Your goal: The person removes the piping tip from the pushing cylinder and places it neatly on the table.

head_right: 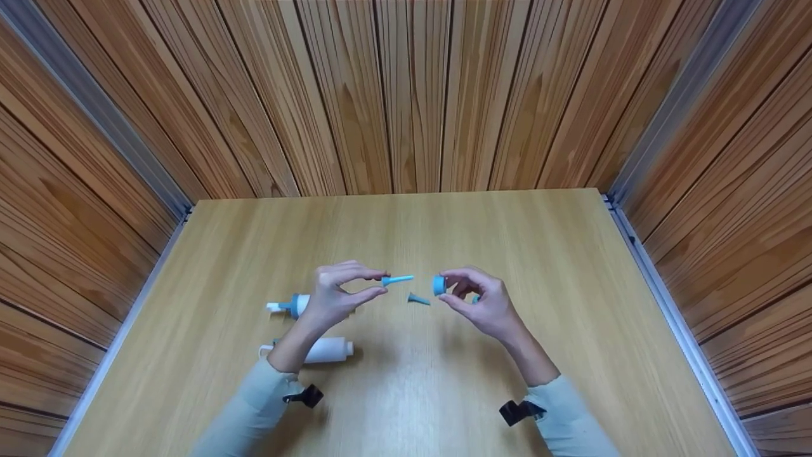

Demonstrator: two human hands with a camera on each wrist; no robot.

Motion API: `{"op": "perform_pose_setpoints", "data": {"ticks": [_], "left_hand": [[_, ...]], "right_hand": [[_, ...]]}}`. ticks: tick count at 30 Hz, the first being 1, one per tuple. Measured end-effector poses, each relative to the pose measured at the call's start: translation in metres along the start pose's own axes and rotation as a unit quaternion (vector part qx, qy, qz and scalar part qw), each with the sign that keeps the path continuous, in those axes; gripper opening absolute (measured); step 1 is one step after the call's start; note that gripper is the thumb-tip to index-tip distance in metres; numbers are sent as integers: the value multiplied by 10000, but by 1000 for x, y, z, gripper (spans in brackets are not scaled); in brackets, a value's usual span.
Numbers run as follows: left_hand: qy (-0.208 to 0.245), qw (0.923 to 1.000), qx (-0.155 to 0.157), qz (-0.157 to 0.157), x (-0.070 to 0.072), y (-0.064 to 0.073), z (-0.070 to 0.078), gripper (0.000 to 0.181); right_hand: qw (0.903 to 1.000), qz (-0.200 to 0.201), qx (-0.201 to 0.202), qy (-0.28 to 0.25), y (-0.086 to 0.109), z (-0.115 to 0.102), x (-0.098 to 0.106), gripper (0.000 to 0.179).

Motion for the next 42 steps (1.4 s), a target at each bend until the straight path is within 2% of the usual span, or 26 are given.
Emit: {"op": "perform_pose_setpoints", "data": {"ticks": [8,14,17,26,34,42], "left_hand": [[-94,9998,-146,92,-2,-8,4,23],[-178,9991,-343,153,-5,-11,5,22],[-193,9992,-311,142,-7,-10,3,21],[-139,9984,545,-10,-18,-2,-4,25],[-66,9949,945,-336,-33,6,-11,22],[-119,9870,1407,-772,-49,16,-16,22]], "right_hand": [[9985,-149,-250,458,9,-1,18,46],[9974,-66,-280,656,17,-3,31,49],[9968,-96,-306,733,20,-3,35,50],[9923,-413,-301,1132,32,3,42,50],[9847,-613,-550,1538,42,9,51,49],[9776,-829,-786,1769,54,15,58,44]]}}
Point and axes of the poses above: each hand's wrist, its own y-axis away from the middle knuckle, its own x-axis out of the back of the hand, z = x × y, the point moved 4 cm from there along -y, towards the middle knuckle, and after that the axes turned 3 degrees about -z, right-handed, at the moved point
